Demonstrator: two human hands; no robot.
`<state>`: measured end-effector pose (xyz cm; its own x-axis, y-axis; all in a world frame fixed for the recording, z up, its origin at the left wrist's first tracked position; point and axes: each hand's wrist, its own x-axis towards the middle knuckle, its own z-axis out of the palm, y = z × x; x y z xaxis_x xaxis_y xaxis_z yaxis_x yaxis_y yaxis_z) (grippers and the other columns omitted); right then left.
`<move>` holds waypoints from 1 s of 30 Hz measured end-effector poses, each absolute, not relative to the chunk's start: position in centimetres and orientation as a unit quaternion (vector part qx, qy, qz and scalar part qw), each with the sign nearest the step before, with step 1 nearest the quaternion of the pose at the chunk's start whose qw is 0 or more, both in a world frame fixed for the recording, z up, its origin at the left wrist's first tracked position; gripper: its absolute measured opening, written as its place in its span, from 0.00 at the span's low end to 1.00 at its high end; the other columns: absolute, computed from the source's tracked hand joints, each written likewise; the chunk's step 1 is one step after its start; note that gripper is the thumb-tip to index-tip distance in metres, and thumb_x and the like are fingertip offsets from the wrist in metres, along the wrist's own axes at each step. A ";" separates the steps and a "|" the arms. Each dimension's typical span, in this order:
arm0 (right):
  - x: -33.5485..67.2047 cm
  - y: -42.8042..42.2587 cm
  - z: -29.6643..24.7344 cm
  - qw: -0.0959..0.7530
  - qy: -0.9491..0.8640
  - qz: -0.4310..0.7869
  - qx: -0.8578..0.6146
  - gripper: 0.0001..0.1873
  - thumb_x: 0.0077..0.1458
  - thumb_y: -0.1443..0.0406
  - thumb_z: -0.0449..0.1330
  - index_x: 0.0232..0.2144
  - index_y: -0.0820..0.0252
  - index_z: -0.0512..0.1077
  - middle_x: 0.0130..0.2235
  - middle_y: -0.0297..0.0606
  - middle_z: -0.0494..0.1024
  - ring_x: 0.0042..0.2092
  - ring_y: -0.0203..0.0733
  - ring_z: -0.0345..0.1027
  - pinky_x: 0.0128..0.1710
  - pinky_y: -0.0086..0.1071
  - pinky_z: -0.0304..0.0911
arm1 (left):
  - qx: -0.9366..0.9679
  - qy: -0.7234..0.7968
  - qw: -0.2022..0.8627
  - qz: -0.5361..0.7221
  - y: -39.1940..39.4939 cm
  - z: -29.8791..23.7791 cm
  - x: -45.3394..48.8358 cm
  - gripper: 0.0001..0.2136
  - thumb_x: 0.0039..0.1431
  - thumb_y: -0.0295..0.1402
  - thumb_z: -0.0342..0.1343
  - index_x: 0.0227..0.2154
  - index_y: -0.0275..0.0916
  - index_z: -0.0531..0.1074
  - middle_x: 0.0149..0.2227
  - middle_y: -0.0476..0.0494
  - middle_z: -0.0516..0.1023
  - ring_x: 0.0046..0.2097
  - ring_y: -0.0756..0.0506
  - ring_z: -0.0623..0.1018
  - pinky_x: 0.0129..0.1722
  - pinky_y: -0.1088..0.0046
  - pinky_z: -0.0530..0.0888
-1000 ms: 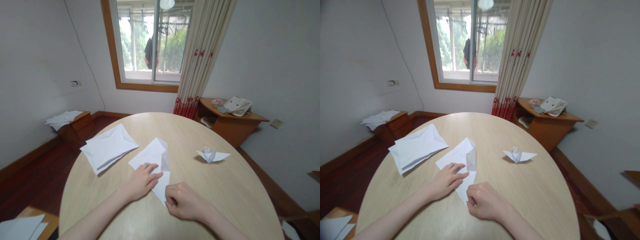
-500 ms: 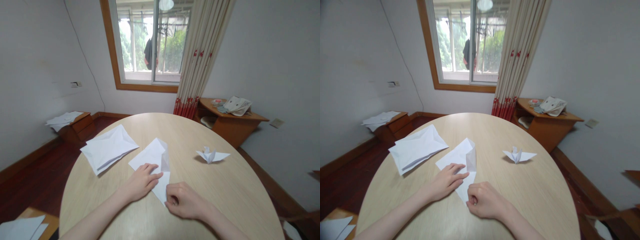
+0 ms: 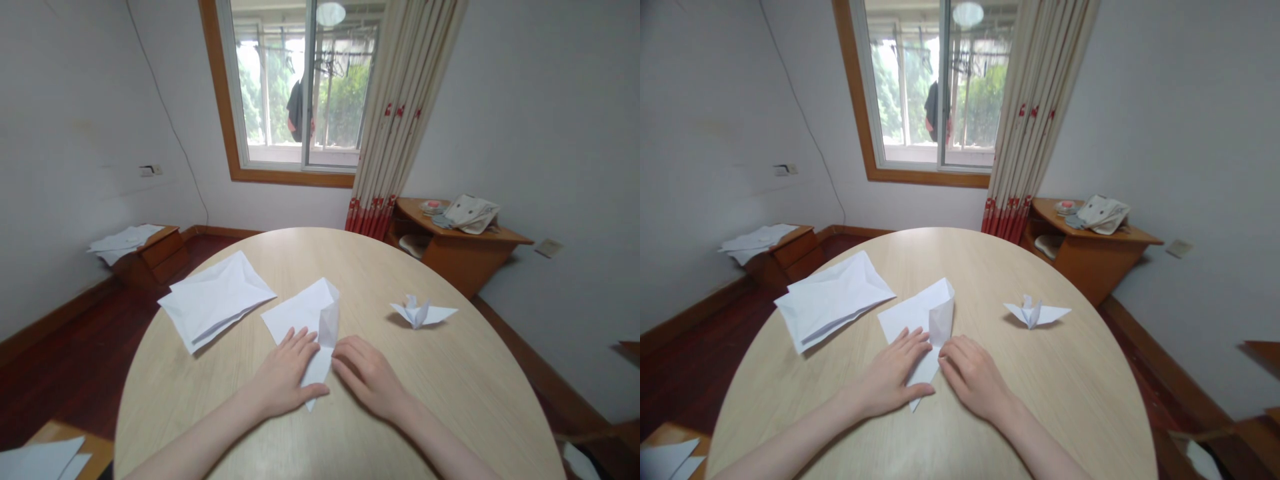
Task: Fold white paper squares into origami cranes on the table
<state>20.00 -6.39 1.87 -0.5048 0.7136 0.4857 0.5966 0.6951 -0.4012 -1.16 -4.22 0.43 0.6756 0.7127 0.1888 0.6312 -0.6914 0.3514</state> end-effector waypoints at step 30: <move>22.6 -5.1 0.7 0.260 -0.889 -0.040 -0.374 0.17 0.54 0.77 0.52 0.39 0.59 0.76 0.44 0.42 0.80 0.43 0.44 0.75 0.41 0.36 0.70 | 0.928 0.297 0.210 0.078 -4.9 2.3 -1.0 0.34 0.52 0.34 0.58 0.62 0.36 0.55 0.65 0.36 0.54 0.66 0.36 0.52 0.65 0.53 0.49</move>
